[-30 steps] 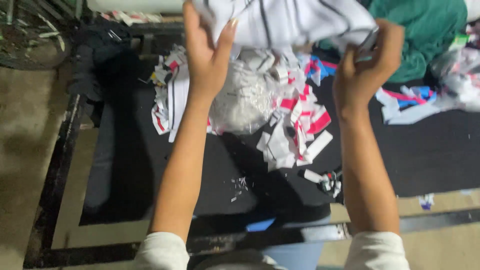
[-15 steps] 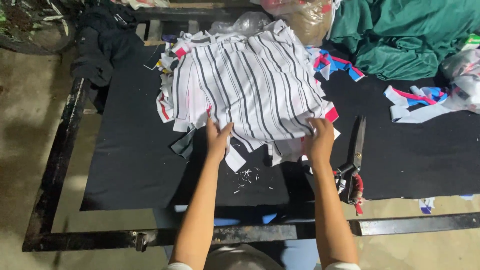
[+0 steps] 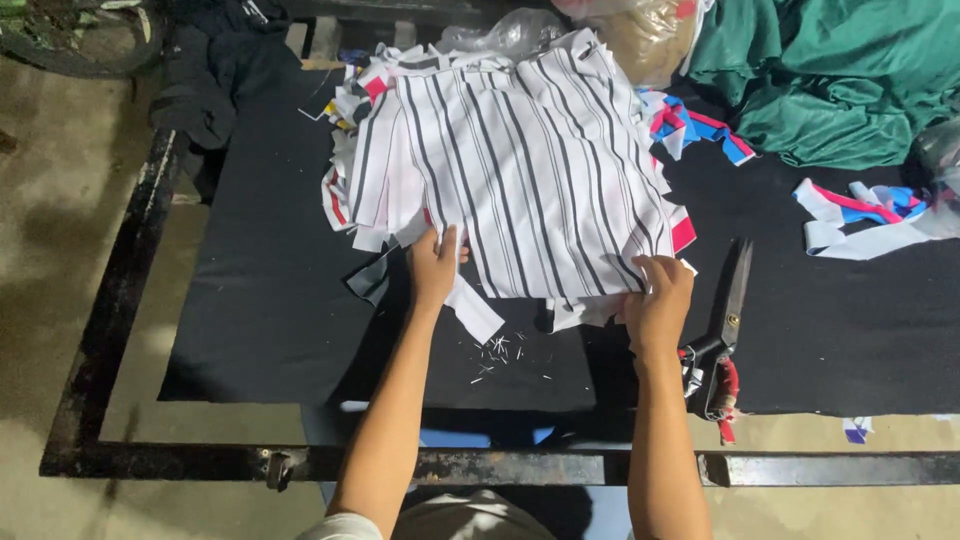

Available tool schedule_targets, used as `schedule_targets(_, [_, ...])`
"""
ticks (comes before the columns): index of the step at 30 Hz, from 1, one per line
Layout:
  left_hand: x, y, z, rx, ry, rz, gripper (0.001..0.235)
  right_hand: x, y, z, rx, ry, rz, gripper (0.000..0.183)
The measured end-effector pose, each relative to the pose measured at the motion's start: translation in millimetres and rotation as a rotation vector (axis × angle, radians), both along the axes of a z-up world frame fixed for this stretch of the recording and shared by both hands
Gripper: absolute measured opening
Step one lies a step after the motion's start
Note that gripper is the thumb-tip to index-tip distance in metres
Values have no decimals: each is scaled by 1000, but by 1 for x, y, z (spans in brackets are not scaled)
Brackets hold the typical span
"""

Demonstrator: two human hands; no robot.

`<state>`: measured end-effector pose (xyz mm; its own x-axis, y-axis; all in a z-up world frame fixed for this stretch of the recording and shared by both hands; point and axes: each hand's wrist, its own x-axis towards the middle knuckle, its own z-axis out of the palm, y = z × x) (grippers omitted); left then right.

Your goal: A person uses scissors to cut striped fabric scraps into smaller pieces on a black workbench.

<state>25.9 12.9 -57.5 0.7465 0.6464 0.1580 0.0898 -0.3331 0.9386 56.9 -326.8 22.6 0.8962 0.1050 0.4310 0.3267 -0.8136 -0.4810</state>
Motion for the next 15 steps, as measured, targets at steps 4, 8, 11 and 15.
schedule_targets(4, [-14, -10, 53, -216, -12, -136, 13, -2, -1, 1, -75, 27, -11, 61])
schedule_targets(8, [-22, -13, 80, -464, -101, -156, 16, -6, 1, 4, -87, 8, -12, 56])
schedule_targets(11, [-11, -10, 59, -448, -192, -116, 35, -4, -5, 5, 47, -100, 29, 42])
schedule_targets(15, [-3, 3, 22, -231, -175, -68, 36, -5, -9, 10, 91, -170, 4, 41])
